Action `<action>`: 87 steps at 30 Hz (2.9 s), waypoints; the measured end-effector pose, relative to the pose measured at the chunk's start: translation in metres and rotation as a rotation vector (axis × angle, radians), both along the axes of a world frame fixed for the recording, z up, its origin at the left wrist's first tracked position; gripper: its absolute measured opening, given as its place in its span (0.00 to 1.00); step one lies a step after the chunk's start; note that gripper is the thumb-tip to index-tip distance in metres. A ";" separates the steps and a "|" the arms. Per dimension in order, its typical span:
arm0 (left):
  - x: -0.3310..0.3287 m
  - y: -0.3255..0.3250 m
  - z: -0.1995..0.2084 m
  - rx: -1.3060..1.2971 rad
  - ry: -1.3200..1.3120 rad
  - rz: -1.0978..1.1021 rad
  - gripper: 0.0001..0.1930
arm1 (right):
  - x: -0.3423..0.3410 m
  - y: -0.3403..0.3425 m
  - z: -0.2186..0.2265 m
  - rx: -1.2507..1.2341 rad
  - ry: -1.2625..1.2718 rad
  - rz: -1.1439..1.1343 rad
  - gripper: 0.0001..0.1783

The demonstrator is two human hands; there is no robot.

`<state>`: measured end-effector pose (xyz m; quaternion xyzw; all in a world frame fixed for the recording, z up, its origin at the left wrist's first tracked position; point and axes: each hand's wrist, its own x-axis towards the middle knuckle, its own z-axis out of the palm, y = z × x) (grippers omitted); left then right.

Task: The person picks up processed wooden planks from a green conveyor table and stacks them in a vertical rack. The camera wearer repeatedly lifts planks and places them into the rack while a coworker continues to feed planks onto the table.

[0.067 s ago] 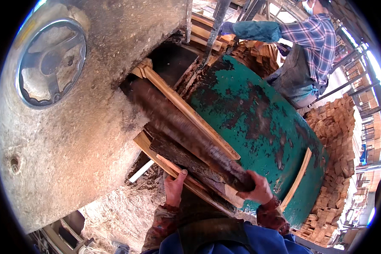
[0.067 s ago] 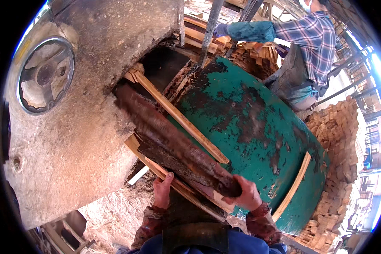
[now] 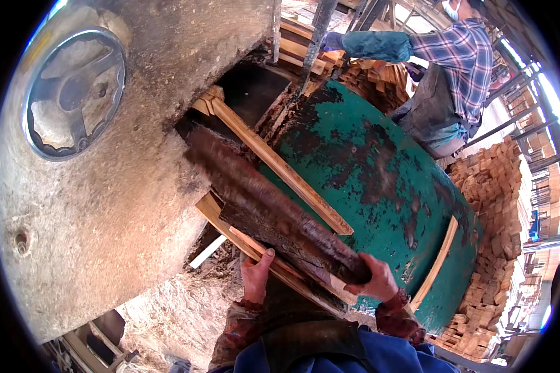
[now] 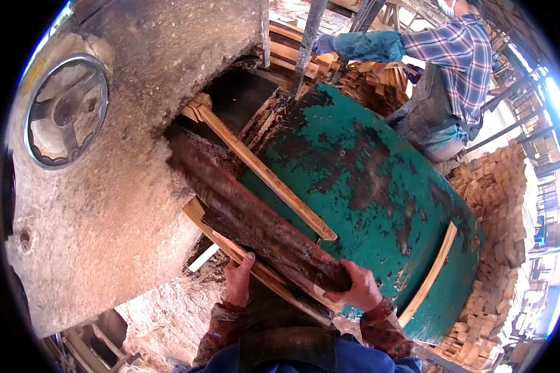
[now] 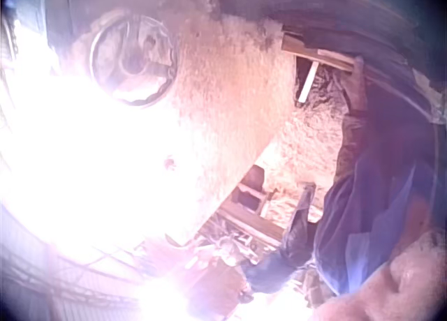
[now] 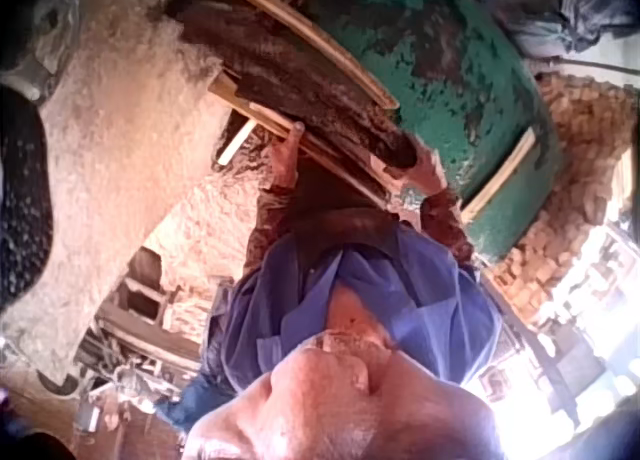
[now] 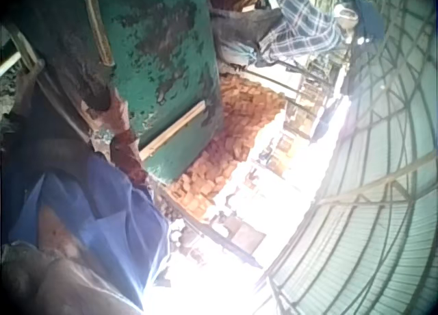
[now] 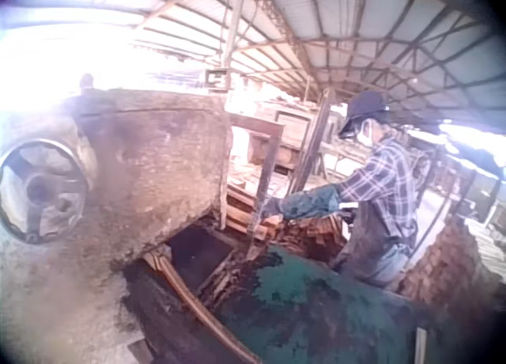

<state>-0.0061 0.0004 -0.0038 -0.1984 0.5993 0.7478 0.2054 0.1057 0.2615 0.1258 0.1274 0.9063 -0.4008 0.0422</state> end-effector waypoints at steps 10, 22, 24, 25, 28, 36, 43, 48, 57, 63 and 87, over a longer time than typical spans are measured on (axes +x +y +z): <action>-0.005 0.006 0.025 -0.106 -0.029 0.005 0.23 | 0.026 -0.017 -0.015 0.365 0.059 0.241 0.39; 0.000 0.006 0.005 -0.026 0.077 0.073 0.19 | -0.020 -0.023 -0.028 0.180 0.083 0.081 0.24; 0.000 0.005 0.006 -0.042 0.067 0.053 0.19 | -0.024 -0.023 -0.034 0.183 0.045 0.095 0.25; 0.000 0.004 0.008 -0.050 0.061 0.043 0.18 | -0.026 -0.024 -0.036 0.175 0.030 0.107 0.26; -0.002 0.005 0.013 -0.034 -0.006 0.036 0.19 | -0.029 -0.026 -0.043 0.198 0.054 0.121 0.28; -0.003 0.004 0.013 -0.095 -0.006 0.017 0.20 | -0.035 -0.002 -0.064 0.037 -0.046 0.146 0.28; 0.000 0.002 0.003 -0.054 0.019 0.029 0.21 | -0.027 0.014 -0.047 0.031 -0.027 0.166 0.25; -0.001 0.004 0.003 -0.074 -0.002 0.035 0.19 | -0.026 0.016 -0.064 0.098 0.025 0.153 0.24; -0.002 0.002 0.002 -0.059 0.012 0.024 0.19 | -0.034 -0.006 -0.060 0.324 0.076 0.069 0.22; -0.002 0.004 -0.002 -0.067 0.095 0.051 0.21 | -0.065 -0.022 -0.027 0.195 0.083 0.124 0.20; -0.003 0.006 0.007 0.072 -0.001 0.047 0.17 | -0.429 -0.124 -0.111 0.392 0.458 0.152 0.20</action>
